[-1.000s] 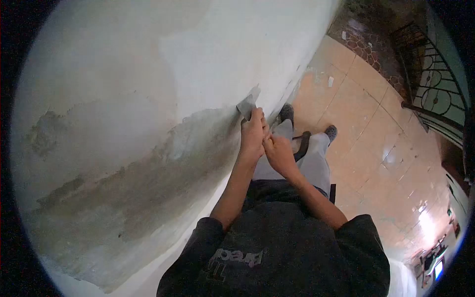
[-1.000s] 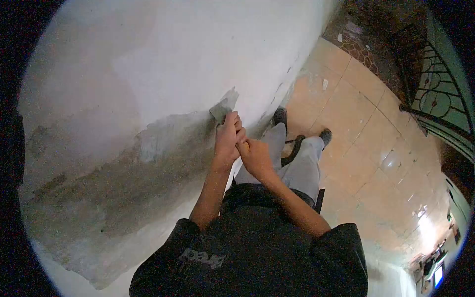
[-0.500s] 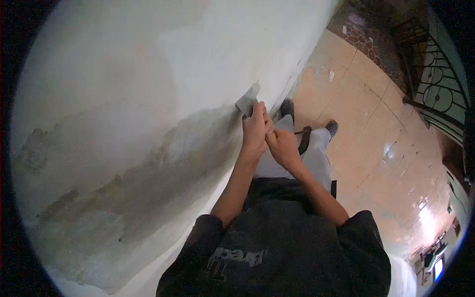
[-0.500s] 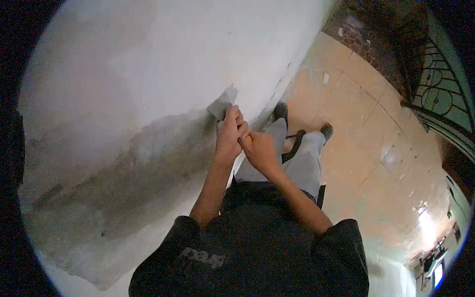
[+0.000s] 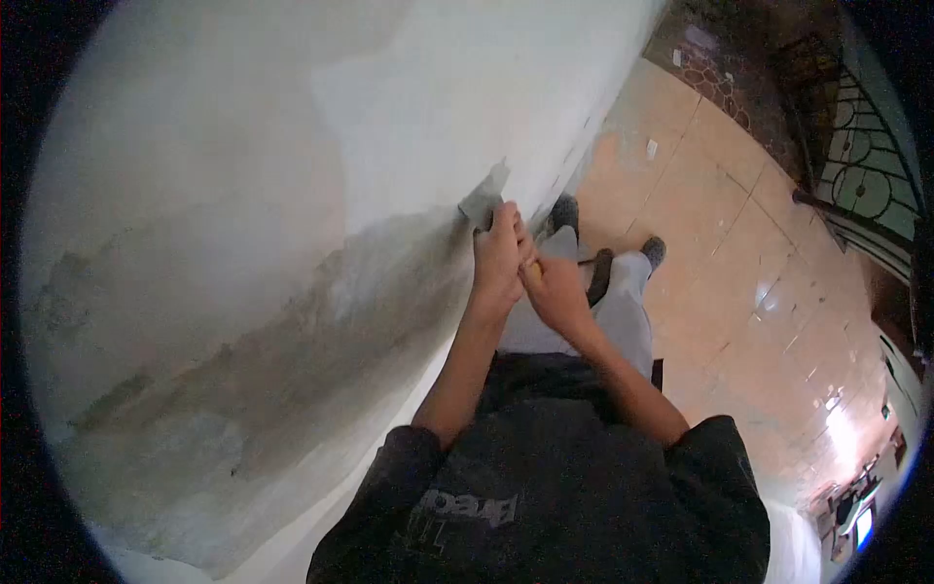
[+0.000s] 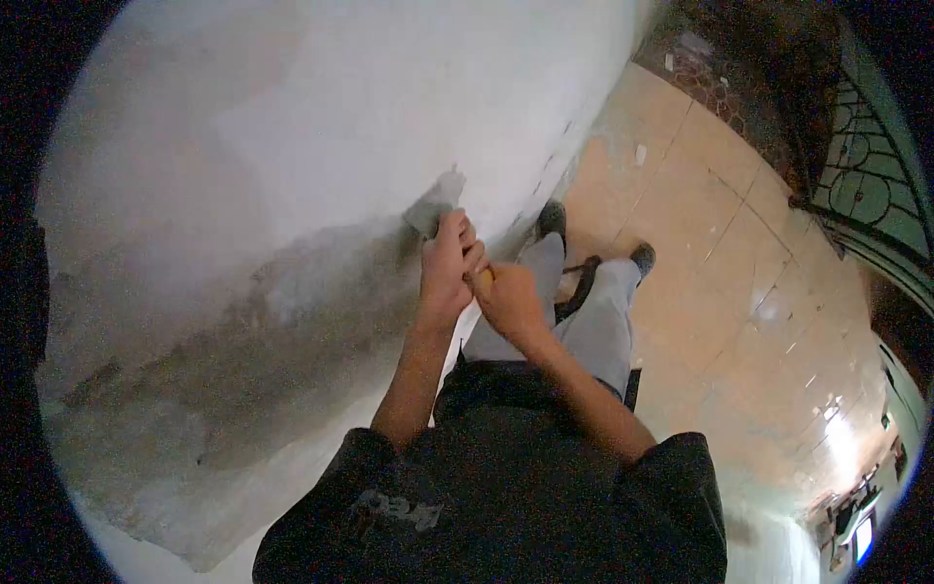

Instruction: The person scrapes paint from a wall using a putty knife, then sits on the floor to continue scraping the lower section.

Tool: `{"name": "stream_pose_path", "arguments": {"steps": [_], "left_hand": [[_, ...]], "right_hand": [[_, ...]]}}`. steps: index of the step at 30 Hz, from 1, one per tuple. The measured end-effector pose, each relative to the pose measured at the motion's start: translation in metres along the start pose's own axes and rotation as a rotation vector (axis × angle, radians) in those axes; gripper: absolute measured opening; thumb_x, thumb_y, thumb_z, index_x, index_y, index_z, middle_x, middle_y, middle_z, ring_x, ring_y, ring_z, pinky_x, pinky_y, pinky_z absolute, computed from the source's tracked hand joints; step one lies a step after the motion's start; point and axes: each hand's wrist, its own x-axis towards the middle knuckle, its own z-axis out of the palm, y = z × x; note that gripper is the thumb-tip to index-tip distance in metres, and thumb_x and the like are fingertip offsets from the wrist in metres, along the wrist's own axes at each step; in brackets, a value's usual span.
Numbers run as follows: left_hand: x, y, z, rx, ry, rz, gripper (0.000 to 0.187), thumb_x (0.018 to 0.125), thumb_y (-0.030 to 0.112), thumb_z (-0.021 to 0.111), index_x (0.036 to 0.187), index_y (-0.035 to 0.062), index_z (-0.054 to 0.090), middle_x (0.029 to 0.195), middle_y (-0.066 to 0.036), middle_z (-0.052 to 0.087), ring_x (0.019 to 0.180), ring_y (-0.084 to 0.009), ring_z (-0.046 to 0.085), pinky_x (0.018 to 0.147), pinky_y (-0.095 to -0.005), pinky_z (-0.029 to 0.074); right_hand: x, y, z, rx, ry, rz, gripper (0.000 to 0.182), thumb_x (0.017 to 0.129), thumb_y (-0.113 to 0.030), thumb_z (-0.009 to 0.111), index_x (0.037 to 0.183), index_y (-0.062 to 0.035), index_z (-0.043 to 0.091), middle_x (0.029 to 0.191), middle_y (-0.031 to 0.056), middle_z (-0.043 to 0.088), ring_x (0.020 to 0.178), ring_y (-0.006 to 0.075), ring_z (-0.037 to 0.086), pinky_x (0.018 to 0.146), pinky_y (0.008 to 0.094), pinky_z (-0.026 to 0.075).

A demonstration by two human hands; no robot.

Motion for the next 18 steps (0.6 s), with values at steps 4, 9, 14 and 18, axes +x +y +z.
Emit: {"name": "stream_pose_path", "arguments": {"steps": [4,9,14,18], "left_hand": [[-0.001,-0.001,-0.003,0.018,0.013,-0.02,0.03,0.09,0.025,0.051,0.066,0.0162,0.035,0.057,0.005,0.027,0.042,-0.0071,0.025,0.043,-0.0259,0.026],[-0.002,-0.001,-0.003,-0.002,-0.061,0.01,0.03,0.09,0.025,0.05,0.066,0.0158,0.034,0.057,0.005,0.027,0.042,-0.0071,0.025,0.044,-0.0258,0.027],[0.0,0.002,-0.001,0.002,-0.003,-0.012,0.031,0.09,0.025,0.05,0.065,0.015,0.034,0.058,0.005,0.028,0.043,-0.0075,0.026,0.044,-0.026,0.026],[0.002,-0.007,-0.006,-0.009,-0.026,0.017,0.031,0.089,0.025,0.051,0.066,0.0149,0.035,0.058,0.004,0.029,0.042,-0.0078,0.026,0.043,-0.0262,0.026]], "right_hand": [[-0.001,0.003,0.003,-0.058,0.007,-0.067,0.045,0.087,-0.037,0.05,0.076,0.0055,0.061,0.068,0.0282,0.056,0.066,0.0449,0.056,0.058,0.0483,0.042],[-0.004,0.002,0.003,-0.037,0.007,-0.03,0.044,0.087,-0.036,0.05,0.074,0.006,0.06,0.069,0.0279,0.057,0.066,0.0451,0.056,0.058,0.0486,0.043],[0.001,0.001,0.004,-0.068,0.0,0.032,0.044,0.086,-0.036,0.05,0.075,0.0052,0.06,0.072,0.0274,0.058,0.069,0.0449,0.057,0.059,0.0488,0.043],[-0.002,0.008,0.003,-0.073,-0.028,-0.015,0.045,0.086,-0.037,0.052,0.076,0.0053,0.061,0.074,0.0278,0.058,0.07,0.0442,0.058,0.062,0.0484,0.044]]}}
